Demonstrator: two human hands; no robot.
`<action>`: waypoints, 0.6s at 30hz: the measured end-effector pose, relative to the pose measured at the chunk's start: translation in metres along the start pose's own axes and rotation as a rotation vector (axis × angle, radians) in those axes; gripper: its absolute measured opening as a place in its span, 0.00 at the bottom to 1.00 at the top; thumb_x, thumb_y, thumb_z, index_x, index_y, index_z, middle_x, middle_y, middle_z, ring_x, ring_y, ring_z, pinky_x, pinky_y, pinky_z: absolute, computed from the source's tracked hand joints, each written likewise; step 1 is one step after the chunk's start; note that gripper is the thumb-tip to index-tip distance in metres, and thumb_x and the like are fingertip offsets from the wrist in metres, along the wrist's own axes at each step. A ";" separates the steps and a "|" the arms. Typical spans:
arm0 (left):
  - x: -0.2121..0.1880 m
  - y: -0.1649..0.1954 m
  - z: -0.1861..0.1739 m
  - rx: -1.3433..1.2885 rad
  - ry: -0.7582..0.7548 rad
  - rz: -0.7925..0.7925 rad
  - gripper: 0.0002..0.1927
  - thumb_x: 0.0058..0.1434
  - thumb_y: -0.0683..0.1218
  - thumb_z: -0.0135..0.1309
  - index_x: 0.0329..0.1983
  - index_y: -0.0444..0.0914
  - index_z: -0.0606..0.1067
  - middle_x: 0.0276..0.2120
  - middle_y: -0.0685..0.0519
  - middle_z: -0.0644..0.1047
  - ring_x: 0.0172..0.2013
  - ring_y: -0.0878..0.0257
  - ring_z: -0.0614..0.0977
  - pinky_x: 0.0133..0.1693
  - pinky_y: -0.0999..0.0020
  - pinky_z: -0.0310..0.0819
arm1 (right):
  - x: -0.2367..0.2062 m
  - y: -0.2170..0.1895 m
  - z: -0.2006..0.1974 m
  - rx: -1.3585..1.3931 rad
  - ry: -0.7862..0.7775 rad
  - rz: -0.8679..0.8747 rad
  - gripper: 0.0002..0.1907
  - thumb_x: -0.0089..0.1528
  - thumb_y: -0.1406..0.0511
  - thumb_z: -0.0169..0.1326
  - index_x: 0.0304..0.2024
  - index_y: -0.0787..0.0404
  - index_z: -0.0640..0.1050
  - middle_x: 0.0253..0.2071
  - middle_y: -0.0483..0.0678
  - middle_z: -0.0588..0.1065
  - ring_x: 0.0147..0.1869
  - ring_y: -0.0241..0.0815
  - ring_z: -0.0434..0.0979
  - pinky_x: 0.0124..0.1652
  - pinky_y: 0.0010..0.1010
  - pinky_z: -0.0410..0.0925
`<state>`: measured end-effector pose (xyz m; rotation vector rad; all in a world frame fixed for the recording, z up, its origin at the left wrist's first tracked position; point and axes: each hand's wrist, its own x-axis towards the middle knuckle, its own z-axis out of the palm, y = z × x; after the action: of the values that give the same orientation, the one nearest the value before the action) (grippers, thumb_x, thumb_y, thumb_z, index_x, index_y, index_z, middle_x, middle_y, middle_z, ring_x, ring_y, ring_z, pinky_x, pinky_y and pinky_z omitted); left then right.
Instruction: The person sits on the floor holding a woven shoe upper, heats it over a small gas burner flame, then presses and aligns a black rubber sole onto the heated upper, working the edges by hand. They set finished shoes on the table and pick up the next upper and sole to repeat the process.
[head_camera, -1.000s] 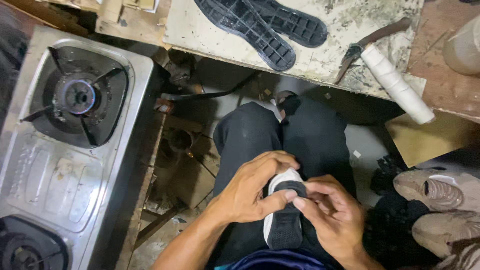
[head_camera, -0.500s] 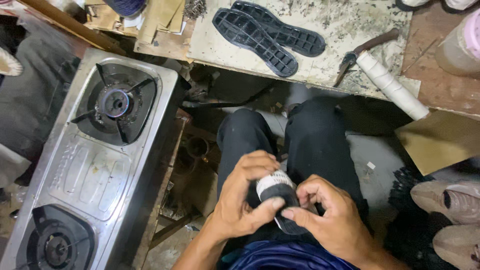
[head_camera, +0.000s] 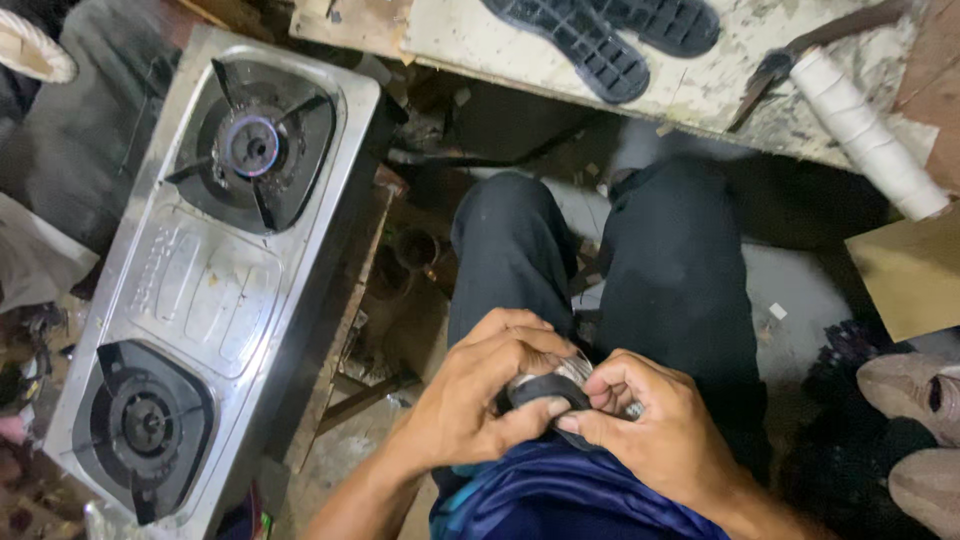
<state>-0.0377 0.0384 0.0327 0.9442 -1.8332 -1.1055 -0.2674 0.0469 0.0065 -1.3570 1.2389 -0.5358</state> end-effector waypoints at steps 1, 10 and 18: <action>-0.002 -0.002 -0.001 -0.009 -0.016 -0.024 0.15 0.56 0.39 0.65 0.43 0.34 0.72 0.50 0.45 0.81 0.55 0.47 0.81 0.60 0.54 0.75 | -0.001 -0.001 0.002 -0.007 0.004 -0.023 0.16 0.46 0.68 0.73 0.29 0.62 0.77 0.25 0.43 0.74 0.26 0.30 0.73 0.28 0.24 0.71; -0.031 -0.011 -0.014 0.016 -0.180 -0.168 0.19 0.57 0.42 0.63 0.50 0.32 0.74 0.54 0.43 0.79 0.58 0.45 0.78 0.59 0.54 0.72 | -0.011 0.010 0.011 -0.357 -0.027 -0.366 0.13 0.50 0.63 0.68 0.29 0.61 0.76 0.27 0.47 0.74 0.31 0.47 0.76 0.30 0.37 0.69; -0.052 -0.011 0.003 0.146 -0.159 -0.159 0.13 0.57 0.42 0.64 0.42 0.35 0.75 0.48 0.47 0.79 0.55 0.48 0.77 0.58 0.55 0.70 | -0.014 0.030 0.028 -0.273 0.008 -0.327 0.11 0.51 0.65 0.67 0.23 0.61 0.77 0.23 0.47 0.74 0.27 0.46 0.75 0.28 0.37 0.67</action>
<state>-0.0162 0.0811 0.0091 1.1318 -2.0180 -1.1837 -0.2580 0.0775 -0.0225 -1.8075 1.1310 -0.6138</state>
